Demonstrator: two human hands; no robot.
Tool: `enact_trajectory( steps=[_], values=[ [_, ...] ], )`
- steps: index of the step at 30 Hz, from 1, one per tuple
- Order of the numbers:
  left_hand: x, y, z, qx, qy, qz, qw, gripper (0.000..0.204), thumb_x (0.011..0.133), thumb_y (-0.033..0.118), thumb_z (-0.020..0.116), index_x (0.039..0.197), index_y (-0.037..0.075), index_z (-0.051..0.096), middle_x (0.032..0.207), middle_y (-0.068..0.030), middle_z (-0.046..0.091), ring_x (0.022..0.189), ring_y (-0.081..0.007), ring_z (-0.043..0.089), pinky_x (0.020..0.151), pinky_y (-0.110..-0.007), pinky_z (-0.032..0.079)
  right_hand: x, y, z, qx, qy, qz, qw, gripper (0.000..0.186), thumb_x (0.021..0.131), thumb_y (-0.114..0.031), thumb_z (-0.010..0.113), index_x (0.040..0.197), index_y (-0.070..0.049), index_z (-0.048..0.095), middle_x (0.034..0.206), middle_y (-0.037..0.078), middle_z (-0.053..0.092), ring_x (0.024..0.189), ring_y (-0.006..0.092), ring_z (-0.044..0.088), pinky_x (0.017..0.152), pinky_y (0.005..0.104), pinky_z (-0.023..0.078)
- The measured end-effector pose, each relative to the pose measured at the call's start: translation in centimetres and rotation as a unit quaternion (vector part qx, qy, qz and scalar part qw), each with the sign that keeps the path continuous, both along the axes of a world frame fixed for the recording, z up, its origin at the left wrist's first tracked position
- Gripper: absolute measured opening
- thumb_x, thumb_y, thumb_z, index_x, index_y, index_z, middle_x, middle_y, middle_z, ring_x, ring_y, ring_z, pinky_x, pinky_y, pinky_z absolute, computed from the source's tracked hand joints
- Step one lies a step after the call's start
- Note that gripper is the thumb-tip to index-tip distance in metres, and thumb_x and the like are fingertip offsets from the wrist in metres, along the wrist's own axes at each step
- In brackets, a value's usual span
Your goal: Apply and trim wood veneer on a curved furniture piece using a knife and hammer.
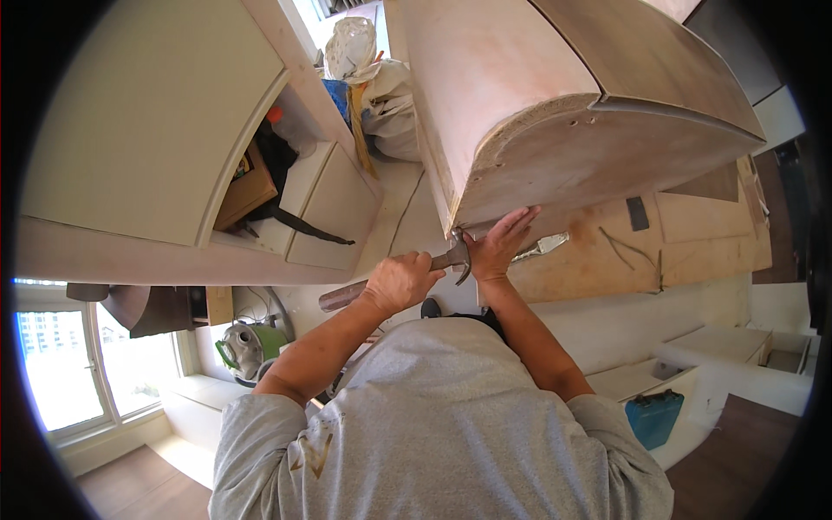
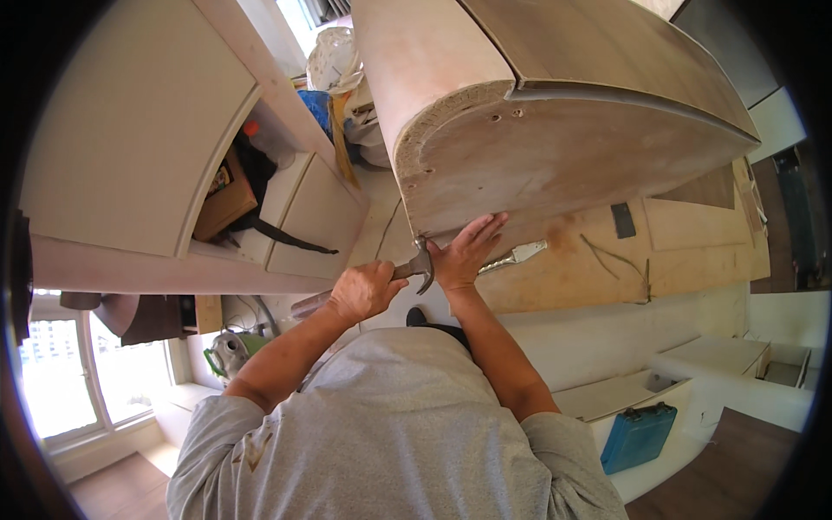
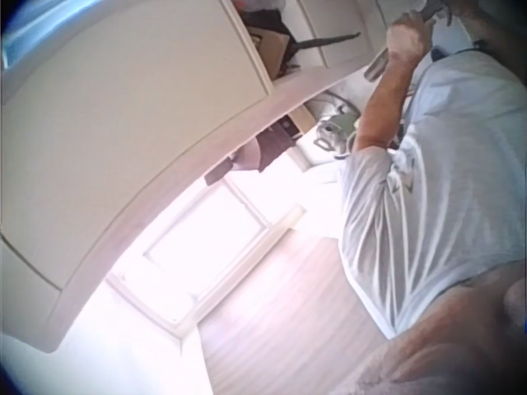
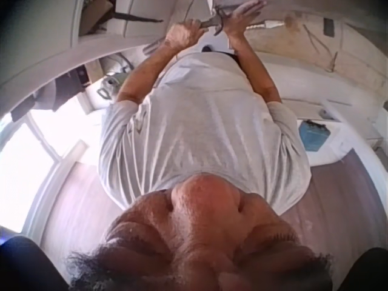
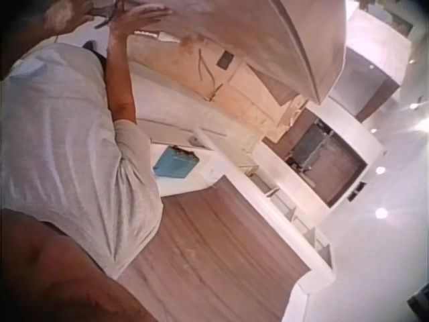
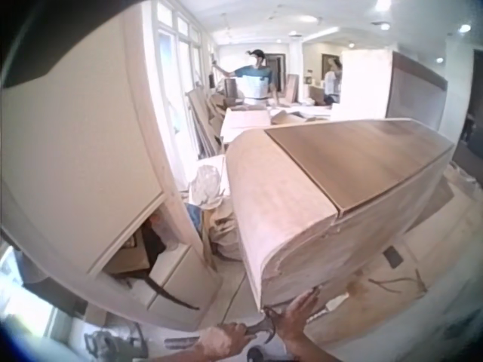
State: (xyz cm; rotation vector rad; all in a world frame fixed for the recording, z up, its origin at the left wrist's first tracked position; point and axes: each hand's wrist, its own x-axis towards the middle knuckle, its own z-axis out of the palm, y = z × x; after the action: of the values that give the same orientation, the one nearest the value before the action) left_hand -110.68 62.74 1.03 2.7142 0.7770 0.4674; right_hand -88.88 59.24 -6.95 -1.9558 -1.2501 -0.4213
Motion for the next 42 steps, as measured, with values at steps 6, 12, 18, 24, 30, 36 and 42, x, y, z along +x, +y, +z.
enact_trajectory(
  steps=[6, 12, 18, 24, 30, 36, 42],
  values=[
    [-0.3, 0.9, 0.1, 0.003, 0.006, -0.019, 1.0, 0.035, 0.092, 0.035, 0.073, 0.084, 0.005, 0.056, 0.073, -0.0131, 0.062, 0.065, -0.0332, 0.067, 0.058, -0.043, 0.054, 0.0, -0.2, 0.5, -0.024, 0.0, 0.001, 1.0, 0.134, 0.084, -0.08, 0.057, 0.157, 0.013, -0.006, 0.162, 0.044, -0.005, 0.152, 0.0584, 0.002, 0.118, 0.0671, 0.017],
    [-0.3, 0.4, 0.5, -0.011, -0.007, 0.001, 1.0, 0.038, 0.092, 0.04, 0.071, 0.082, 0.006, 0.058, 0.071, -0.0136, 0.064, 0.061, -0.0335, 0.068, 0.057, -0.043, 0.057, -0.7, -0.5, 1.9, -0.073, 0.059, 0.009, 0.996, 0.14, 0.072, -0.043, 0.089, 0.154, 0.017, -0.007, 0.16, 0.046, -0.009, 0.152, 0.0591, 0.0, 0.121, 0.065, 0.015],
    [-0.3, -0.1, 0.4, -0.025, -0.027, 0.013, 0.999, 0.036, 0.092, 0.037, 0.072, 0.085, 0.005, 0.056, 0.072, -0.0128, 0.062, 0.062, -0.0331, 0.066, 0.056, -0.042, 0.054, -0.4, -0.3, 1.4, -0.073, 0.071, 0.009, 0.995, 0.14, 0.07, -0.036, 0.092, 0.153, 0.017, -0.007, 0.16, 0.045, -0.009, 0.151, 0.0599, 0.004, 0.123, 0.0606, 0.015],
    [-1.0, -1.2, -0.7, -0.01, -0.018, -0.001, 1.0, 0.037, 0.091, 0.039, 0.073, 0.084, 0.006, 0.059, 0.07, -0.012, 0.063, 0.062, -0.0324, 0.067, 0.056, -0.042, 0.055, 0.4, -1.7, 1.1, -0.066, 0.022, 0.064, 0.996, 0.126, 0.08, -0.039, 0.083, 0.157, 0.011, -0.002, 0.162, 0.043, -0.007, 0.151, 0.0596, 0.007, 0.122, 0.0603, 0.019],
    [-1.9, -0.9, -2.3, -0.011, 0.019, -0.021, 1.0, 0.038, 0.091, 0.041, 0.071, 0.084, 0.006, 0.06, 0.07, -0.0122, 0.063, 0.062, -0.032, 0.067, 0.056, -0.041, 0.056, 1.8, -3.2, 1.8, -0.069, 0.043, 0.11, 0.991, 0.11, 0.09, -0.039, 0.076, 0.16, 0.007, 0.004, 0.163, 0.041, -0.003, 0.15, 0.0591, 0.013, 0.121, 0.0601, 0.024],
    [-0.8, 1.0, -3.6, -0.012, 0.009, -0.004, 1.0, 0.039, 0.092, 0.042, 0.071, 0.084, 0.005, 0.06, 0.07, -0.0124, 0.064, 0.063, -0.0319, 0.068, 0.056, -0.042, 0.057, 1.7, -3.0, 2.1, -0.069, 0.04, 0.105, 0.991, 0.109, 0.091, -0.034, 0.075, 0.161, 0.004, 0.002, 0.164, 0.04, -0.005, 0.151, 0.0595, 0.01, 0.122, 0.0587, 0.024],
    [-0.7, -0.3, -3.6, -0.026, 0.035, -0.019, 0.999, 0.04, 0.092, 0.042, 0.071, 0.084, 0.004, 0.06, 0.073, -0.0145, 0.066, 0.064, -0.0339, 0.069, 0.057, -0.043, 0.057, 2.0, -3.3, 1.8, -0.103, 0.049, 0.11, 0.987, 0.11, 0.091, -0.029, 0.075, 0.161, 0.004, -0.004, 0.164, 0.039, -0.01, 0.152, 0.0578, 0.005, 0.124, 0.0546, 0.021]
  ],
)
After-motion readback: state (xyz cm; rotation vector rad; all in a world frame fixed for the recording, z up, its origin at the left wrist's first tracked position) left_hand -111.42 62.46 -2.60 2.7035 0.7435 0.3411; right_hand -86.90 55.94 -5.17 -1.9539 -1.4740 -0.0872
